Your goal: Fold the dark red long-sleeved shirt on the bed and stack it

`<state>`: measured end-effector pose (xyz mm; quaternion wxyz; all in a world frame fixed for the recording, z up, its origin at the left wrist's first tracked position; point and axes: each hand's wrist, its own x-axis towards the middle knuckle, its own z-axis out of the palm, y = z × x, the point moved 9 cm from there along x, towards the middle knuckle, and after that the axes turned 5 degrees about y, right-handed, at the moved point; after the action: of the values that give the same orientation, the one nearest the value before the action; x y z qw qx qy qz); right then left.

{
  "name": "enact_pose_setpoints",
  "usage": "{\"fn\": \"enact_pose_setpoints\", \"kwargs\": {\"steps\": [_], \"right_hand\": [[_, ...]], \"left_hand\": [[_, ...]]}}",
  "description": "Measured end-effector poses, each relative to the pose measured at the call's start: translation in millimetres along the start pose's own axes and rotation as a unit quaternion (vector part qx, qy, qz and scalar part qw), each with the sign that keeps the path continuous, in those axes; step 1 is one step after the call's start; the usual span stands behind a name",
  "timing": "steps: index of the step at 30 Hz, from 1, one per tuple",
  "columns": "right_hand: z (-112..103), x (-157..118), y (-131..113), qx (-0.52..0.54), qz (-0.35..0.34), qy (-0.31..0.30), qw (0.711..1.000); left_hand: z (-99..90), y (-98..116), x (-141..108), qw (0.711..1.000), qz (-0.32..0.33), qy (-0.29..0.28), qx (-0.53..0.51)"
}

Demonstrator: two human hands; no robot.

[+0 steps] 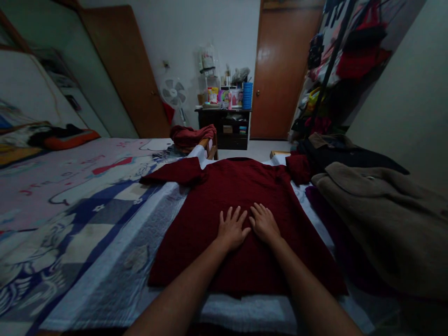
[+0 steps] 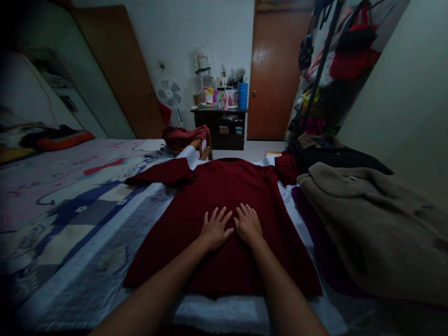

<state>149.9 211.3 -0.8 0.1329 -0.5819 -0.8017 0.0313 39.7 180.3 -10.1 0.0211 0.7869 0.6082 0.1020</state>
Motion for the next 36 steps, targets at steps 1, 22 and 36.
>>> {"fn": "enact_pose_setpoints", "kwargs": {"steps": [1,22,36], "right_hand": [[1,-1,2,-0.011,0.007,0.004,1.0],[-26,84,4,-0.01,0.023,-0.07,0.997],[4,168,94,-0.034,0.136,0.063,0.988]], "left_hand": [[0.3,-6,1,1.0,-0.014,-0.003,0.001],[-36.3,-108,96,0.988,-0.145,0.028,0.05],[13.0,-62,113,0.998,-0.039,0.049,-0.005]]}}
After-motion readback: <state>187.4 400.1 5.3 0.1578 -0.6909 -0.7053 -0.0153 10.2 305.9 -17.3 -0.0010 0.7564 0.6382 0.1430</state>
